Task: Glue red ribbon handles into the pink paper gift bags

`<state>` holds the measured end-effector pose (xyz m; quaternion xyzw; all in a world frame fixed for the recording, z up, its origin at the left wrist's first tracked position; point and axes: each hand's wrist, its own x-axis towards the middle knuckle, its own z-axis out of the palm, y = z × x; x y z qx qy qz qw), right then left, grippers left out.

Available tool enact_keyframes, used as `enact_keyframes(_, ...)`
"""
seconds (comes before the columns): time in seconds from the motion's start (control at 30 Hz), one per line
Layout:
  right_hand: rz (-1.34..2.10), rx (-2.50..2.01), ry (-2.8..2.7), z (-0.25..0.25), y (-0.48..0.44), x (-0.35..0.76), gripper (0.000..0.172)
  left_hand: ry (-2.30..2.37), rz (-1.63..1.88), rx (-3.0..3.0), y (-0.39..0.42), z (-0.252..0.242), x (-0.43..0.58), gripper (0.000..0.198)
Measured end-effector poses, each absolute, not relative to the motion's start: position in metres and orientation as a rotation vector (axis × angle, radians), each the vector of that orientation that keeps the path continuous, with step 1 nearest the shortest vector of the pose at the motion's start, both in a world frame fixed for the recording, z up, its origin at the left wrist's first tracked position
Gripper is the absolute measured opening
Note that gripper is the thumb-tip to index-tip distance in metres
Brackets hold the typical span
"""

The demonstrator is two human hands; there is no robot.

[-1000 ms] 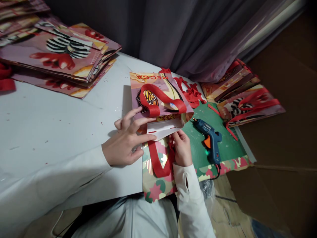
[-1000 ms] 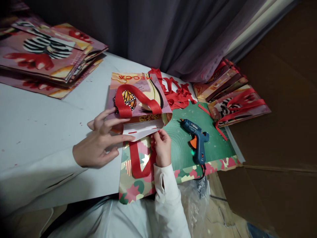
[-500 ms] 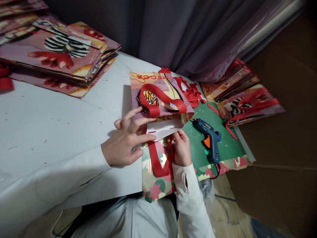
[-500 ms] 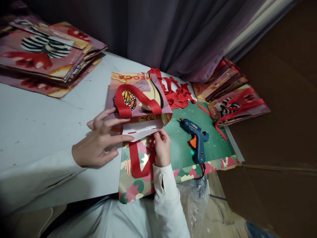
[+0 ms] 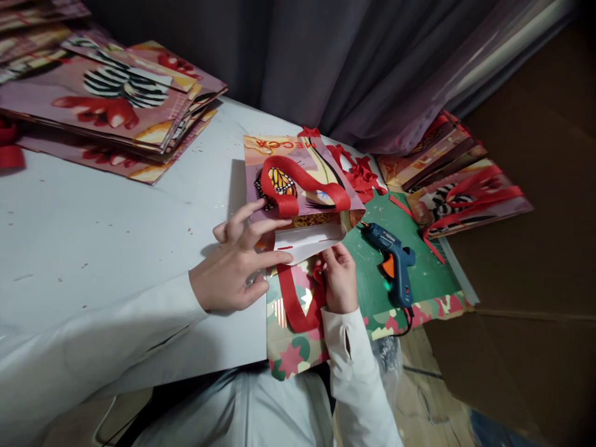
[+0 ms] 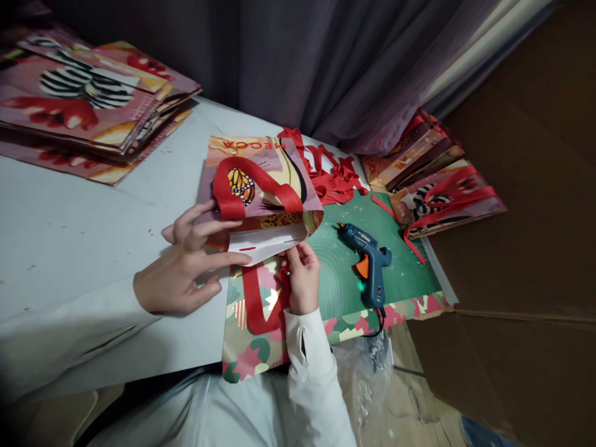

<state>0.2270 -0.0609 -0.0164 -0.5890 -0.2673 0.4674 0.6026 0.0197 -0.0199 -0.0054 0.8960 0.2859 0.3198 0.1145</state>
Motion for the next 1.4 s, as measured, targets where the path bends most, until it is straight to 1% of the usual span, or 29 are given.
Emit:
enact_keyframes(0.33, 1.122, -1.322, -0.618, -0.020, -0.062, 0.231, 0.033, 0.824, 0.937, 2.614, -0.020, -0.007, 0.019, 0.053)
enact_keyframes(0.5, 1.189, -1.312, -0.587, -0.018, -0.062, 0.235, 0.036, 0.793, 0.970, 2.622, -0.020, -0.007, 0.020, 0.054)
enact_keyframes(0.73, 1.235, -1.227, -0.510, -0.016, -0.062, 0.233, 0.035, 0.806, 0.915, 2.627, -0.021, -0.006, 0.019, 0.054)
enact_keyframes(0.97, 1.257, -1.143, -0.489, -0.016, -0.064, 0.226, 0.027, 0.768, 0.952, 2.643, -0.020, -0.007, 0.019, 0.052)
enact_keyframes(1.27, 1.184, -1.222, -0.434, -0.015, -0.061, 0.222, 0.035, 0.736, 0.973, 2.633, -0.019, -0.009, 0.019, 0.055)
enact_keyframes(1.4, 1.156, -1.210, -0.459, -0.016, -0.061, 0.219, 0.035, 0.729, 0.962, 2.635, -0.019, -0.009, 0.020, 0.057)
